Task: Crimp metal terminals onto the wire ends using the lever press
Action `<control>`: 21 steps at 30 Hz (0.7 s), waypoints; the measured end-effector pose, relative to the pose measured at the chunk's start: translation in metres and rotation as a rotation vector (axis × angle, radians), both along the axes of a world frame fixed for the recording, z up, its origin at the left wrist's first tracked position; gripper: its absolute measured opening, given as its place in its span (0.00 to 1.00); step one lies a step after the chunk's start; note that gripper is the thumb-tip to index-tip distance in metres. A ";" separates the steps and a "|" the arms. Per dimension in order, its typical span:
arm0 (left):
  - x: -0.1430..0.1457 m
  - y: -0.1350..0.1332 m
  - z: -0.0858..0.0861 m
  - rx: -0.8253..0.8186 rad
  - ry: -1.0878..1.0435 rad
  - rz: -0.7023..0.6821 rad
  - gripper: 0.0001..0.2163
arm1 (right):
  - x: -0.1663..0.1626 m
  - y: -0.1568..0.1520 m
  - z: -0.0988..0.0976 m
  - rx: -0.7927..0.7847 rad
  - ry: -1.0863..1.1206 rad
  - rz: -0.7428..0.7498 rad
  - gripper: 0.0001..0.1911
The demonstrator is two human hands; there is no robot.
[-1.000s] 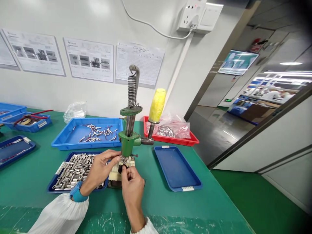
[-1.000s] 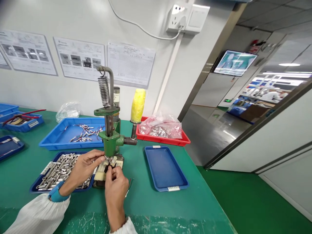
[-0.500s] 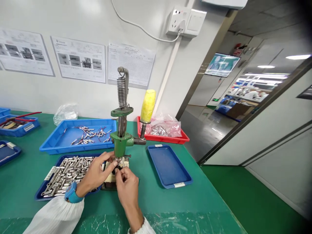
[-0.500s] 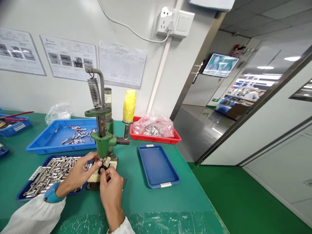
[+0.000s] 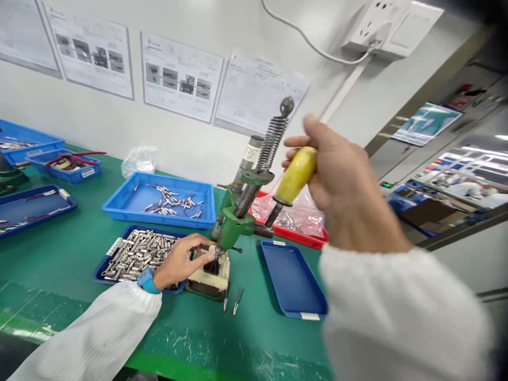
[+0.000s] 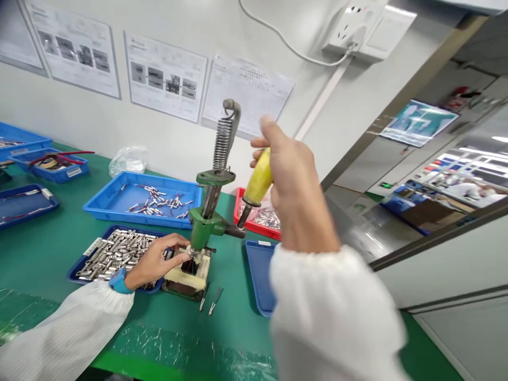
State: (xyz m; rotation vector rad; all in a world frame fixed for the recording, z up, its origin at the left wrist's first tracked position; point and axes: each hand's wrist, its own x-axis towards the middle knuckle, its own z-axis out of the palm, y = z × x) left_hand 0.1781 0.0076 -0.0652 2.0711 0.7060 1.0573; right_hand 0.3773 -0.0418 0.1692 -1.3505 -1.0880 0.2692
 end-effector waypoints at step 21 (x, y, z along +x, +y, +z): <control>0.003 -0.007 -0.001 -0.041 -0.038 -0.007 0.13 | 0.020 -0.128 -0.291 -0.283 -0.781 0.154 0.10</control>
